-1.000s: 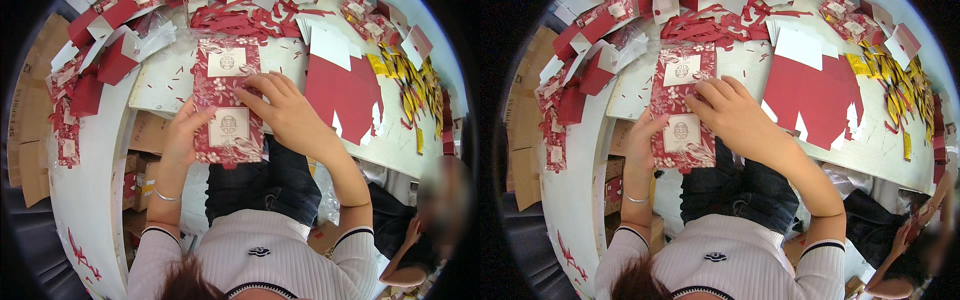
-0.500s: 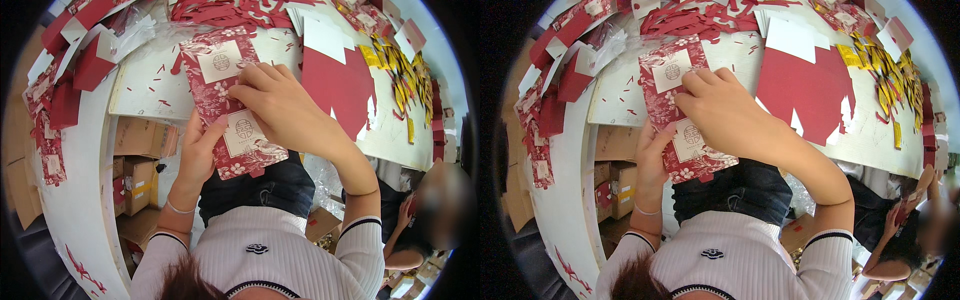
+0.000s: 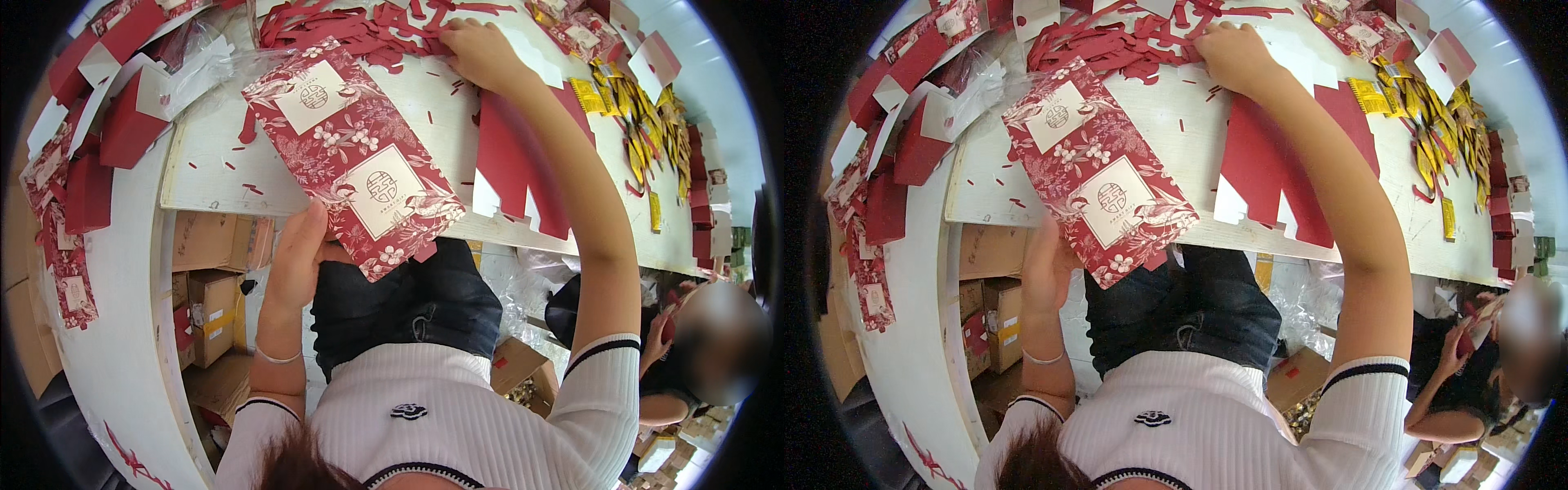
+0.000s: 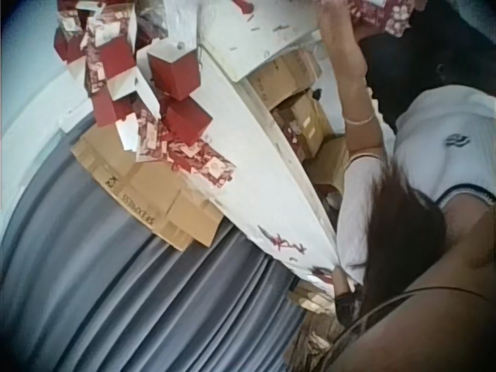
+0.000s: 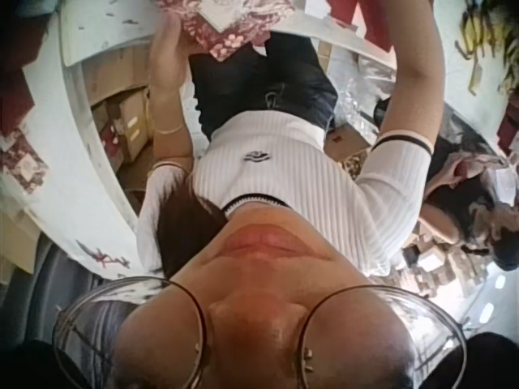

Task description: The person folds red paper pieces into small rectangular boxes and inserts patterned paper inserts. They repeat this process continuously, placing finished boxes on the table.

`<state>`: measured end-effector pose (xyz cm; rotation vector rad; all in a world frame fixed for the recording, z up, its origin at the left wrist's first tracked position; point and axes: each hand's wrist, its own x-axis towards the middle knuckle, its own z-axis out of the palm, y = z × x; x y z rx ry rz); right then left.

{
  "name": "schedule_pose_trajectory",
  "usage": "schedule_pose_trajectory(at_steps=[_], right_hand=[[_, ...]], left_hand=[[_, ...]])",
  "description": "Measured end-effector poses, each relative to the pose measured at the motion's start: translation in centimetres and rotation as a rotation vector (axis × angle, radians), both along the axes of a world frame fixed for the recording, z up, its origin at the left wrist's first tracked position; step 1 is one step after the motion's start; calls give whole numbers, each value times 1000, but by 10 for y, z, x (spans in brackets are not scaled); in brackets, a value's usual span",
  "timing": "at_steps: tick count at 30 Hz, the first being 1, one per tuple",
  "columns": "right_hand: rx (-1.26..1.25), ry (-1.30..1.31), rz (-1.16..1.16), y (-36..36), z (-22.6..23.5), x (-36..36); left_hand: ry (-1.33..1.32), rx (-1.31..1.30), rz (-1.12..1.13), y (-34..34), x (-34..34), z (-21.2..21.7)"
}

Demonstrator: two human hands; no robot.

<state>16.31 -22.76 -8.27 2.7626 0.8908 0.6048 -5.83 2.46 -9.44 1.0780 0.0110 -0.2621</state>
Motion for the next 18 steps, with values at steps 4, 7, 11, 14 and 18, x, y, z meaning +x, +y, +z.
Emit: schedule_pose_trajectory(at_steps=[4, 7, 11, 14, 18], right_hand=[[70, -50, 100, 2, 4, 8], [765, 247, 154, 7, 27, -7], [1584, 884, 320, 20, 75, -61], [1579, 1075, 514, 38, 81, -109], [1410, 1466, 645, 44, 79, -162]], left_hand=[[-63, 223, 19, 23, -9, -8], [-171, 264, 76, 34, -16, 3], [-273, 136, 65, 35, -18, 27], [-306, 199, -19, 5, -8, 52], [-247, 82, -54, -23, 13, 58]])
